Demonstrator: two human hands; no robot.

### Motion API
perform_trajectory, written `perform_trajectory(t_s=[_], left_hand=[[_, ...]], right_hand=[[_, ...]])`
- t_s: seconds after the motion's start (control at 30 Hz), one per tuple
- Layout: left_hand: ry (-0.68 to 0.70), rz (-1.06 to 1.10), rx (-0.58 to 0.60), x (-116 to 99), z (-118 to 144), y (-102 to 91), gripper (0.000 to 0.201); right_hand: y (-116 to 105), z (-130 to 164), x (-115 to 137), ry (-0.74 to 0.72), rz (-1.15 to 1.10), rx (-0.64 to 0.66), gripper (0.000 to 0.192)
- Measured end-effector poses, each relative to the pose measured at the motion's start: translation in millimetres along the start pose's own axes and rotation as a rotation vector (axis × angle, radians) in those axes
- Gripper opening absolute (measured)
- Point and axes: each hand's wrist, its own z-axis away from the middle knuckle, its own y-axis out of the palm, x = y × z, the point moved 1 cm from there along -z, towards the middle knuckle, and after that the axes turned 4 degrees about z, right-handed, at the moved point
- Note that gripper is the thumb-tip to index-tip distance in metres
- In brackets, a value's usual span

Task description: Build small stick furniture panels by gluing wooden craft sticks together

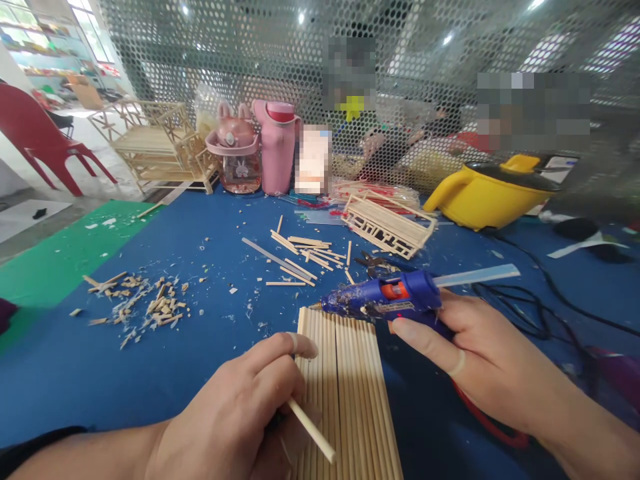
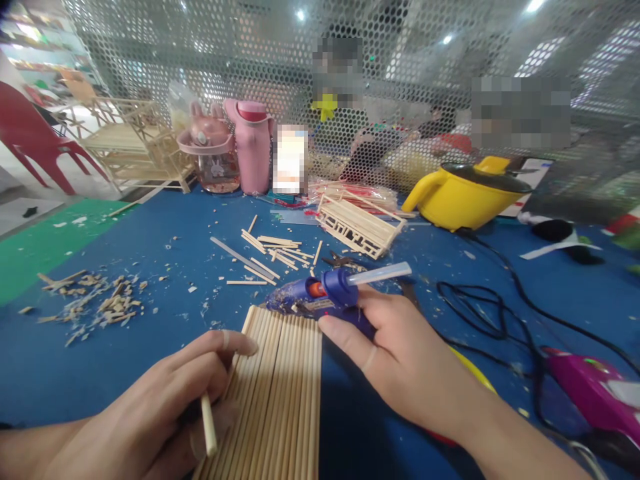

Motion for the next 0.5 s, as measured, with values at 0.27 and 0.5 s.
perform_trajectory(t_s=[0.27,0.5], left_hand=[[-0.016,-0.037,0.009,-1.5,1.0,1.8,0.026],[-0.047,-0.010,0.041,1.9,1.2,3.2,0.027]], right_hand=[[-10.1,2.7,-4.8,-0.003,-0.046,-0.067,0.029],[-0.7,4.3,-4.1,0.002,-0.049,0.028,0.030]])
